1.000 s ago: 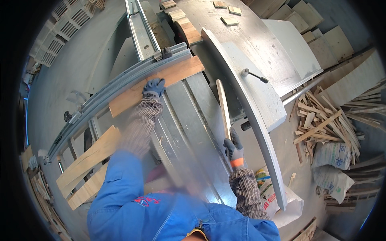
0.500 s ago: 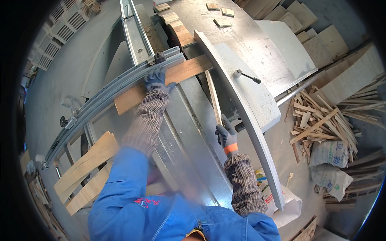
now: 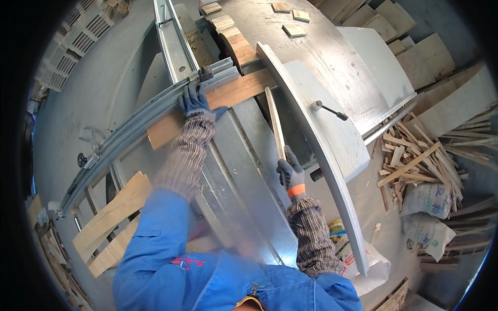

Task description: The person collects small wood scraps into a sack, then uses a table saw to cut longer planks into smaller pieces. The cut pieces are stacked on the saw table while offcuts are discarded.

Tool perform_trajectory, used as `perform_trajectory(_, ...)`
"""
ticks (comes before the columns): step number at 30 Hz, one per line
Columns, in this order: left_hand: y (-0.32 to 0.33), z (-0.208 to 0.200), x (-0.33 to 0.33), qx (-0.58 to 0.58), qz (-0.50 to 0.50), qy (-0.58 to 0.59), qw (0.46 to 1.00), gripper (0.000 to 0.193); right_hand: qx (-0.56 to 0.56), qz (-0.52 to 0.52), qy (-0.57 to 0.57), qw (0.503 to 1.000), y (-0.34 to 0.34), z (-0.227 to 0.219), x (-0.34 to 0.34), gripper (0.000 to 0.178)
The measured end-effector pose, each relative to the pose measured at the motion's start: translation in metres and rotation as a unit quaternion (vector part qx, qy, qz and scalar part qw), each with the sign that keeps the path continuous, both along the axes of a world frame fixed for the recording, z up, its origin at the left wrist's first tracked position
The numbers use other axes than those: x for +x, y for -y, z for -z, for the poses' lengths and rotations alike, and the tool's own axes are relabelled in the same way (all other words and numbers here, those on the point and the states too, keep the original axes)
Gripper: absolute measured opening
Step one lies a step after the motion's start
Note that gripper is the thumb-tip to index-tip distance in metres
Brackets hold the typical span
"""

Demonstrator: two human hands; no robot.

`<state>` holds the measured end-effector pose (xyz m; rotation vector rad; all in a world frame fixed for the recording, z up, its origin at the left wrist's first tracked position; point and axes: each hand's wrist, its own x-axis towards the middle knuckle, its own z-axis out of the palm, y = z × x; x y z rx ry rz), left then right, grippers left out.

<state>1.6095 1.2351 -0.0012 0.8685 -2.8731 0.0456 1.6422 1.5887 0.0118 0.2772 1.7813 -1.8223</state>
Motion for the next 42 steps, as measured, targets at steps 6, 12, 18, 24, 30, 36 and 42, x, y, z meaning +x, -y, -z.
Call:
perform_trajectory(6,0.010,0.006,-0.010,0.002,0.003,-0.007,1.000,0.116,0.009,0.009,-0.001,1.000,0.013,0.001,-0.011,0.063)
perform_trajectory(12,0.019,0.012,-0.019,0.005,-0.002,0.002,1.000,0.117,-0.005,0.006,-0.002,1.000,0.023,0.006,-0.023,0.064)
perform_trajectory(18,0.026,0.019,-0.026,0.001,-0.013,0.003,1.000,0.116,0.007,-0.012,0.010,1.000,0.031,0.009,-0.036,0.064)
perform_trajectory(24,0.033,0.019,-0.037,0.021,-0.022,0.022,0.999,0.114,0.026,-0.012,-0.014,0.999,0.049,0.020,-0.068,0.063)
perform_trajectory(30,0.036,0.017,-0.035,0.021,-0.016,0.048,0.999,0.112,-0.003,0.012,-0.025,1.000,0.024,0.038,-0.040,0.063)
perform_trajectory(36,0.040,0.023,-0.028,0.025,-0.006,0.050,0.998,0.113,0.047,0.015,-0.025,0.998,-0.002,0.039,-0.005,0.063)
perform_trajectory(42,0.028,0.012,-0.009,0.020,0.041,0.072,0.996,0.108,0.061,0.009,-0.081,0.995,-0.021,0.045,0.017,0.063)
